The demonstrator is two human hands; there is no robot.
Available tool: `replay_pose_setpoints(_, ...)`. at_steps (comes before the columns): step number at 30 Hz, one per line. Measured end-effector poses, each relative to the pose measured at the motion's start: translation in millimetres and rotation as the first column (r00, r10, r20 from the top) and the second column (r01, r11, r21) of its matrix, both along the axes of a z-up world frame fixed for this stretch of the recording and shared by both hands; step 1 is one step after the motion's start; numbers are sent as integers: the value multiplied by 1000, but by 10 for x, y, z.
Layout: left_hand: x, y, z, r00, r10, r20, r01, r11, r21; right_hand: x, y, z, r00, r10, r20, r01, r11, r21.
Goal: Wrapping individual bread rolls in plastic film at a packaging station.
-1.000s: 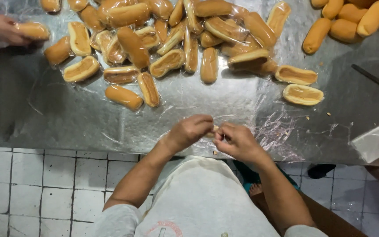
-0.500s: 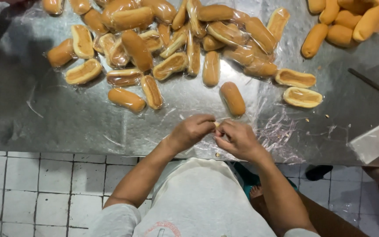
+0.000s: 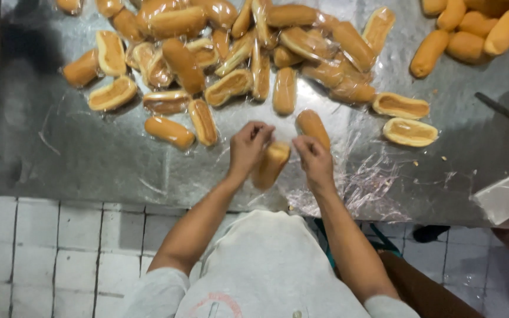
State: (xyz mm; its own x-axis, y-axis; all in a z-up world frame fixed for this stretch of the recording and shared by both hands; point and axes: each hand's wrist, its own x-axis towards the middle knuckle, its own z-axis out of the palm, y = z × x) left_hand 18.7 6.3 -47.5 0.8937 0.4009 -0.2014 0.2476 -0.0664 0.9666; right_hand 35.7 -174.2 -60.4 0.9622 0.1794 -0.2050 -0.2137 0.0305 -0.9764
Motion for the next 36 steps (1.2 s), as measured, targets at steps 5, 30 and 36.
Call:
replay_pose_setpoints(5, -116, 178, -998, 957, -144, -250, 147, 989, -7, -123, 131, 40, 910, -158, -383, 171, 985, 1)
replay_pose_setpoints(30, -37, -117, -1227, 964, -235, -127, 23, 549, -836, -10, -219, -245, 953, 235, -193, -301, 821, -486)
replay_pose_setpoints(36, -62, -15, -445, 889, -458, 32, 397, 731, -555, 237, -341, 235, 913, 305, 272, -229, 933, -279)
